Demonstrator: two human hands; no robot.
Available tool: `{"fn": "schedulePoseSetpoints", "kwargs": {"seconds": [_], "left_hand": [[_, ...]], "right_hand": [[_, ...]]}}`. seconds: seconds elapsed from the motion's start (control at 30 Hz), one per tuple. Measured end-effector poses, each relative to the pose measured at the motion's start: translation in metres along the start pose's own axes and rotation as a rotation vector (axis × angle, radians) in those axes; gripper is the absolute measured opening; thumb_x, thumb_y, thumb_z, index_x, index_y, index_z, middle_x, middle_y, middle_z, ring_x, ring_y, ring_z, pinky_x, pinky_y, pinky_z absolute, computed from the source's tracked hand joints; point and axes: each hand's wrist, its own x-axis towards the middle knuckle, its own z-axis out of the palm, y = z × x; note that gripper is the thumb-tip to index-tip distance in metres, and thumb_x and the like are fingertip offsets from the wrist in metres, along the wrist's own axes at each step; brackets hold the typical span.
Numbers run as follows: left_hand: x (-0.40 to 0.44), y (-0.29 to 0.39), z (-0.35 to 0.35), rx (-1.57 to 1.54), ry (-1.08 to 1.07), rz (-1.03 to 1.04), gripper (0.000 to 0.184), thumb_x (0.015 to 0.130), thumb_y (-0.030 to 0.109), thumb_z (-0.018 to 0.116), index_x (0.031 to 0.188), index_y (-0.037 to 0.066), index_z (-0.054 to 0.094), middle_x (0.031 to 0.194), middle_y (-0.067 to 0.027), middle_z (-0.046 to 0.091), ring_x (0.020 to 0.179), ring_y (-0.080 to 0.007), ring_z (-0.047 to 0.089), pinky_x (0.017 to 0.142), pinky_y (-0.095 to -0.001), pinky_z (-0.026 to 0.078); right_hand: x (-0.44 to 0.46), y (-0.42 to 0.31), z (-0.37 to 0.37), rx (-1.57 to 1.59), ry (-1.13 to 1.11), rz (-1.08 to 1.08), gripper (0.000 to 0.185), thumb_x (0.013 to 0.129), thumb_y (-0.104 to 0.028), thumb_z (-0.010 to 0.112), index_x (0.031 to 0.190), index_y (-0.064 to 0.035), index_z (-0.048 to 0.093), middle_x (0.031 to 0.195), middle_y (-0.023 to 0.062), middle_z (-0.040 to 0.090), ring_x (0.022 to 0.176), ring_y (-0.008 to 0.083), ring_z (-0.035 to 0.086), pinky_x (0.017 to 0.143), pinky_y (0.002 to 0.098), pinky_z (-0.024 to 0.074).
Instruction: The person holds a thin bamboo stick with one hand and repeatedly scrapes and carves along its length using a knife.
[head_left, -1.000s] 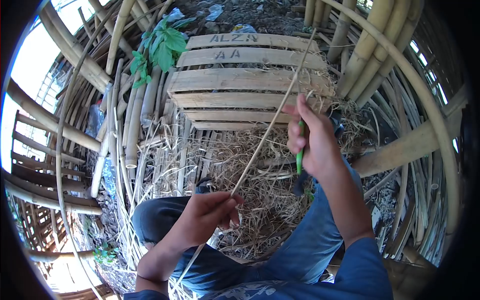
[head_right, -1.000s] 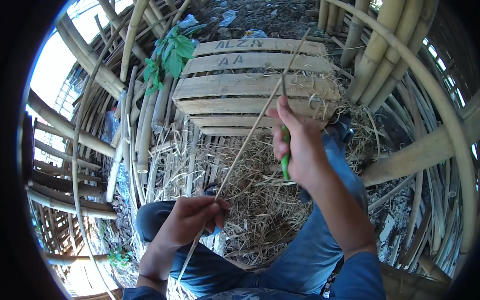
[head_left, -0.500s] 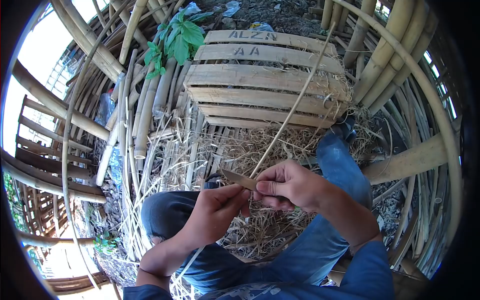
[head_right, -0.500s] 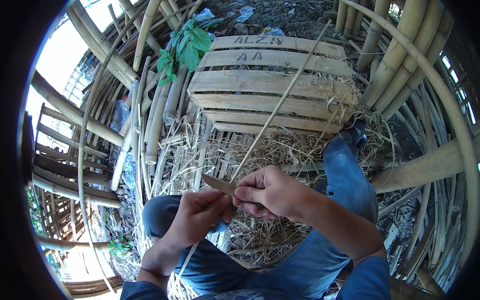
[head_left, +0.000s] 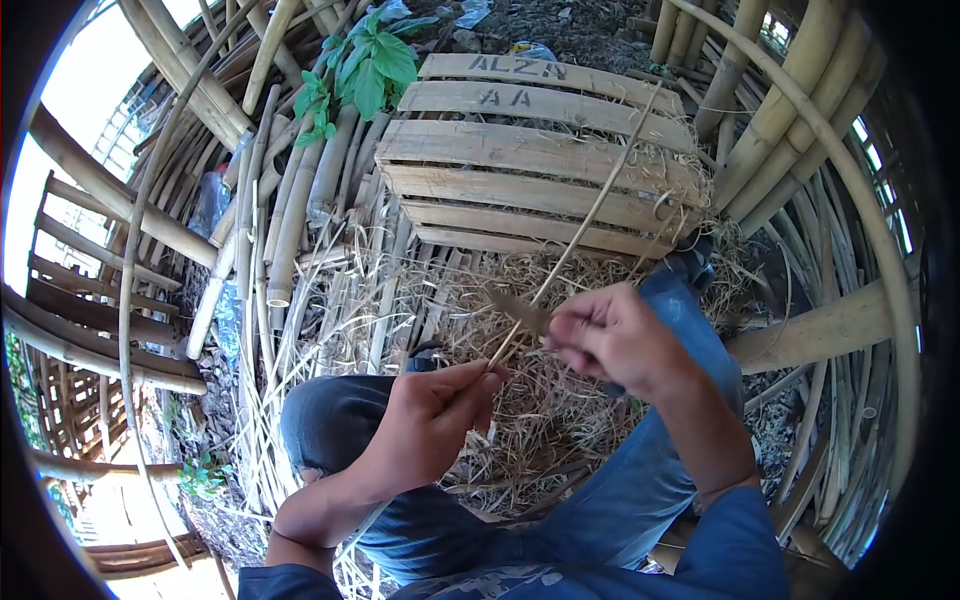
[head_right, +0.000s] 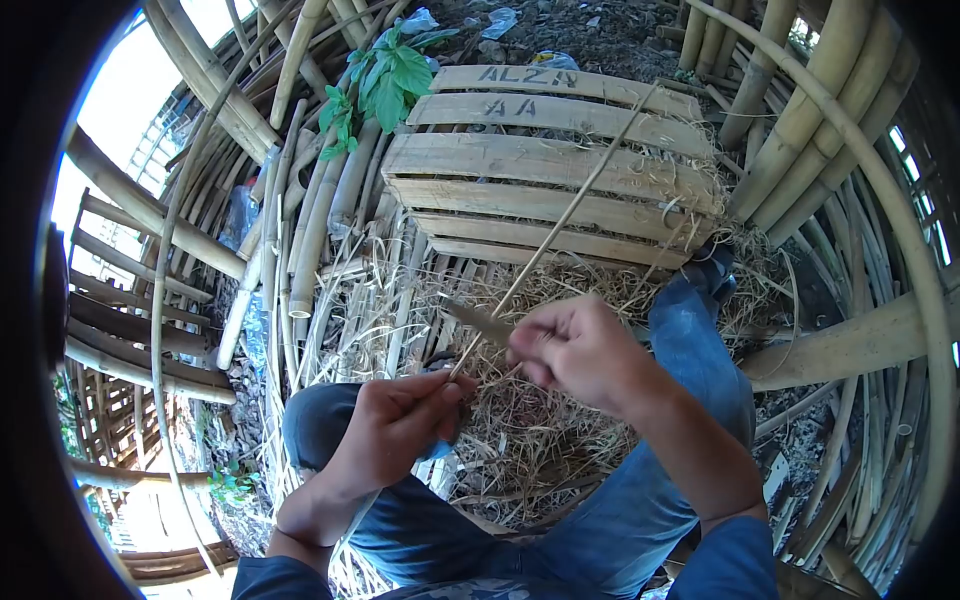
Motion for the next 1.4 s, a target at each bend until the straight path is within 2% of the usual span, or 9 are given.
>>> {"fn": "schedulePoseSetpoints", "kwargs": {"seconds": [0.2, 0.3, 0.33, 0.47, 0.57, 0.77, 1.27, 1.33, 1.4], "left_hand": [[-0.001, -0.006, -0.003, 0.009, -0.044, 0.069, 0.022, 0.096, 0.009, 0.048, 0.105, -0.005, 0.063, 0.061, 0.0005, 0.054, 0.050, -0.0008, 0.040, 0.045, -0.0177, 0.029], [-0.001, 0.000, -0.004, 0.011, -0.045, -0.006, 0.024, 0.095, 0.012, 0.051, 0.106, -0.006, 0.062, 0.063, 0.0011, 0.054, 0.060, -0.0016, 0.043, 0.053, -0.0188, 0.035], [0.001, -0.001, -0.003, 0.010, -0.033, 0.026, 0.024, 0.095, 0.012, 0.052, 0.106, -0.006, 0.062, 0.063, 0.0010, 0.054, 0.058, -0.0017, 0.043, 0.052, -0.0189, 0.034], [0.006, -0.015, 0.000, 0.037, 0.034, 0.107, 0.023, 0.094, 0.012, 0.054, 0.105, -0.006, 0.063, 0.061, -0.0001, 0.056, 0.053, -0.0024, 0.043, 0.047, -0.0195, 0.034], [0.003, -0.019, -0.002, 0.168, 0.008, 0.142, 0.020, 0.092, 0.010, 0.056, 0.103, -0.006, 0.064, 0.061, -0.0018, 0.058, 0.052, -0.0022, 0.043, 0.045, -0.0206, 0.035], [0.005, -0.018, 0.007, 0.118, 0.095, 0.293, 0.018, 0.091, 0.006, 0.058, 0.101, -0.007, 0.064, 0.061, -0.0042, 0.060, 0.055, -0.0016, 0.047, 0.048, -0.0210, 0.039], [0.001, -0.013, 0.001, 0.147, 0.120, 0.212, 0.017, 0.092, 0.008, 0.057, 0.099, -0.005, 0.066, 0.059, -0.0006, 0.056, 0.053, 0.0004, 0.040, 0.044, -0.0201, 0.034], [0.001, -0.013, 0.001, 0.152, 0.111, 0.217, 0.017, 0.092, 0.008, 0.057, 0.098, -0.005, 0.066, 0.059, -0.0008, 0.056, 0.054, 0.0001, 0.040, 0.044, -0.0203, 0.034], [0.002, -0.012, 0.002, 0.153, 0.105, 0.225, 0.017, 0.092, 0.008, 0.057, 0.098, -0.005, 0.066, 0.059, -0.0010, 0.056, 0.054, -0.0002, 0.041, 0.045, -0.0205, 0.035]], "right_hand": [[0.007, -0.006, -0.054, 0.131, 0.376, -0.138, 0.018, 0.093, -0.009, 0.051, 0.081, 0.0027, 0.058, 0.054, 0.0009, 0.051, 0.040, 0.0051, 0.038, 0.035, 0.0212, 0.0268], [-0.001, -0.010, -0.071, 0.210, 0.420, -0.199, 0.019, 0.093, -0.008, 0.049, 0.080, 0.0016, 0.059, 0.055, 0.0009, 0.051, 0.040, 0.0053, 0.039, 0.034, 0.0212, 0.0284], [-0.005, -0.014, -0.062, 0.200, 0.419, -0.201, 0.019, 0.093, -0.008, 0.049, 0.080, 0.0016, 0.059, 0.055, 0.0009, 0.051, 0.040, 0.0053, 0.039, 0.034, 0.0212, 0.0284], [-0.010, -0.005, 0.001, -0.030, -0.155, 0.031, 0.018, 0.092, -0.010, 0.054, 0.084, 0.0039, 0.062, 0.057, 0.0008, 0.053, 0.045, 0.0052, 0.042, 0.040, 0.0197, 0.0316], [-0.003, 0.005, 0.016, 0.056, -0.224, 0.088, 0.021, 0.093, -0.013, 0.054, 0.083, 0.0037, 0.063, 0.056, 0.0004, 0.053, 0.043, 0.0046, 0.043, 0.038, 0.0196, 0.0306], [-0.003, -0.003, 0.008, 0.038, -0.170, 0.090, 0.020, 0.092, -0.012, 0.056, 0.083, 0.0041, 0.063, 0.056, 0.0007, 0.054, 0.042, 0.0046, 0.043, 0.038, 0.0194, 0.0301], [-0.004, -0.012, -0.040, 0.053, 0.195, -0.085, 0.016, 0.091, -0.008, 0.055, 0.084, 0.0050, 0.062, 0.054, 0.0014, 0.052, 0.043, 0.0057, 0.041, 0.038, 0.0206, 0.0284], [-0.005, -0.015, -0.047, 0.047, 0.261, -0.091, 0.019, 0.090, -0.010, 0.055, 0.075, 0.0013, 0.058, 0.053, 0.0017, 0.050, 0.040, 0.0062, 0.039, 0.035, 0.0209, 0.0248], [-0.007, -0.015, -0.057, 0.096, 0.254, -0.126, 0.016, 0.090, -0.009, 0.057, 0.083, 0.0052, 0.061, 0.055, 0.0024, 0.052, 0.044, 0.0058, 0.041, 0.036, 0.0203, 0.0255]]}}
